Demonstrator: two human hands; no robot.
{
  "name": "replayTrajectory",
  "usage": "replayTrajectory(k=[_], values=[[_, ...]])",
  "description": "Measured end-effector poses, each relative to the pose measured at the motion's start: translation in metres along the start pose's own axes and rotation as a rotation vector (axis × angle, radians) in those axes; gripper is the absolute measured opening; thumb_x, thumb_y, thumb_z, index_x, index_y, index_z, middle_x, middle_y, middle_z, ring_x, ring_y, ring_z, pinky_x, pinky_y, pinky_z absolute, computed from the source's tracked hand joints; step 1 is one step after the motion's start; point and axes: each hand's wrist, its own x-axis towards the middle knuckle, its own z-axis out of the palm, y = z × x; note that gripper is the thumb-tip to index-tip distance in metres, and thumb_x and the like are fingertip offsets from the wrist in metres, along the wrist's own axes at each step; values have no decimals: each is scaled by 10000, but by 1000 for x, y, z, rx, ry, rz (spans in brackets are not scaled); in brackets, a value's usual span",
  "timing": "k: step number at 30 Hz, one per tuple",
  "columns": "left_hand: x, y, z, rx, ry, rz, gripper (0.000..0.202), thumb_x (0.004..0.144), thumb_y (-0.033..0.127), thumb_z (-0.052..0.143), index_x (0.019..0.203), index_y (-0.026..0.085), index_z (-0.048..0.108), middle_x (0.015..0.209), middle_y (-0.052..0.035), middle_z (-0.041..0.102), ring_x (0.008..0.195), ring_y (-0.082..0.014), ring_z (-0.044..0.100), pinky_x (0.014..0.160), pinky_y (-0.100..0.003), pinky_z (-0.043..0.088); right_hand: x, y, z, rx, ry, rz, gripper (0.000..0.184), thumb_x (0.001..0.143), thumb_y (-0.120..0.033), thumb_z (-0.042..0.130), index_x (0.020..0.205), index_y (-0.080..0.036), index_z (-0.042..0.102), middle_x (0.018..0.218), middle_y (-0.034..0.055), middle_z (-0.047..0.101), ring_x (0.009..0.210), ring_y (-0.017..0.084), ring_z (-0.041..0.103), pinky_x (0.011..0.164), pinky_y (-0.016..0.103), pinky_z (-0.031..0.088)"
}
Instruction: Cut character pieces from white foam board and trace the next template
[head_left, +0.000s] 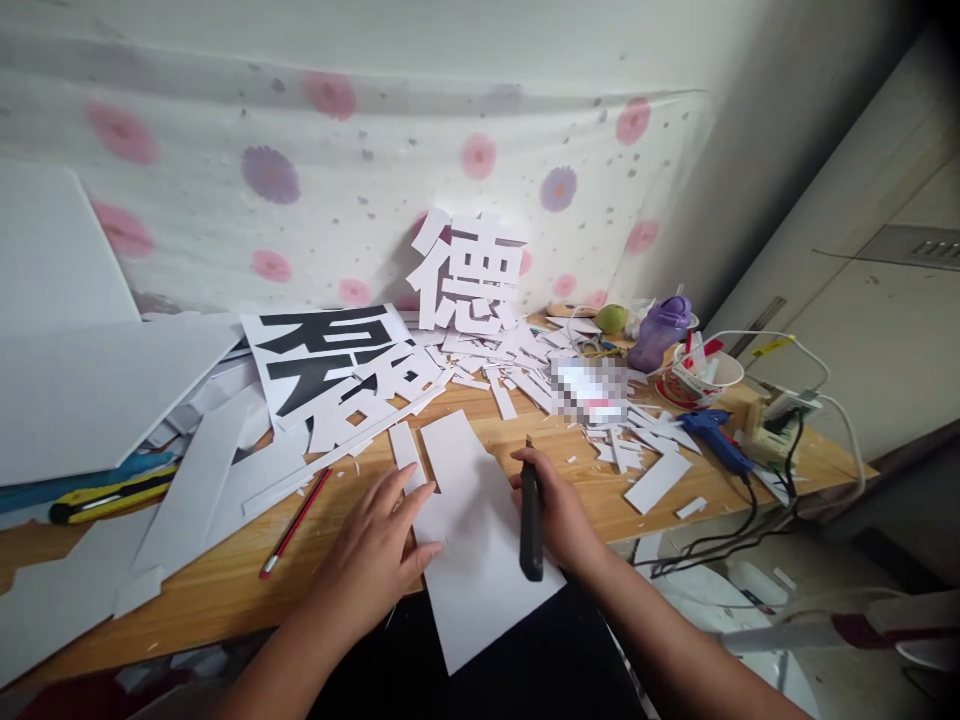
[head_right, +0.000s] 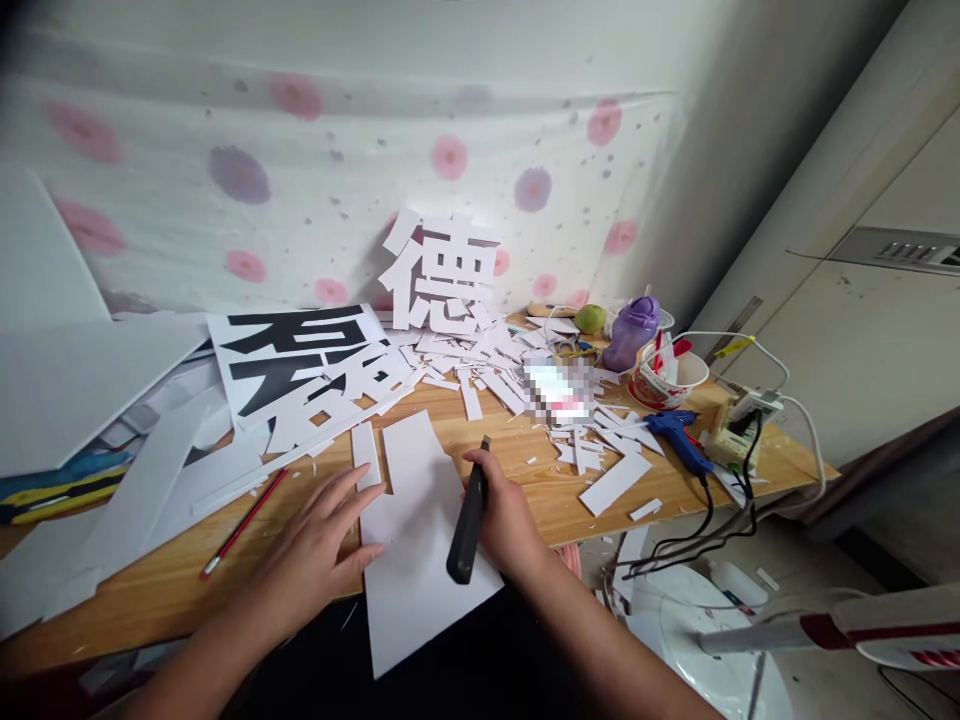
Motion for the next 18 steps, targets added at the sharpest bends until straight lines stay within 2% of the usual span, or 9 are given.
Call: replayTrajectory(k=[4, 8, 11, 14, 18], values=[[6, 3, 9, 22, -98, 30, 661, 799, 377, 675, 1426, 319, 472, 1611, -42, 296, 1469, -351, 245, 1137, -540, 335, 4, -5, -5, -232, -73, -90, 426, 826, -147, 521, 1239, -244, 498, 872, 52, 706, 736, 219, 679, 683, 329, 510], [12, 8, 6, 8, -186, 91, 658, 829, 439, 650, 1445, 331, 446, 1619, -37, 280, 1481, -357, 213, 1133, -554, 336, 9, -5, -17, -310, -60, -164, 404, 844, -170, 557, 1238, -237, 494, 931, 75, 708, 821, 244, 684, 741, 365, 525], [15, 12, 4, -2, -213, 131, 620, 862, 479, 608, 1440, 312, 457, 1603, -51, 318, 1473, -356, 238, 1118, -546, 364, 10, 0, -29, -222, -40, -183, 398, 869, -219, 583, 1248, -248, 466, 992, 74, 714, 833, 224, 694, 753, 355, 536], [15, 24, 8, 11, -183, 150, 611, 843, 492, 630, 1406, 293, 501, 1569, -68, 385, 1451, -368, 287, 1107, -561, 371, 11, 5, -37, -104, -13, -169, 398, 902, -271, 583, 1271, -254, 435, 988, 72, 722, 797, 204, 700, 731, 344, 545], [13, 47, 15, 48, -133, 133, 608, 794, 455, 703, 1356, 278, 554, 1514, -112, 462, 1372, -398, 408, 1070, -658, 344, 12, -1, -32, 298, 70, -222, 470, 937, -466, 554, 1322, -253, 389, 859, 51, 734, 731, 204, 698, 689, 354, 554]])
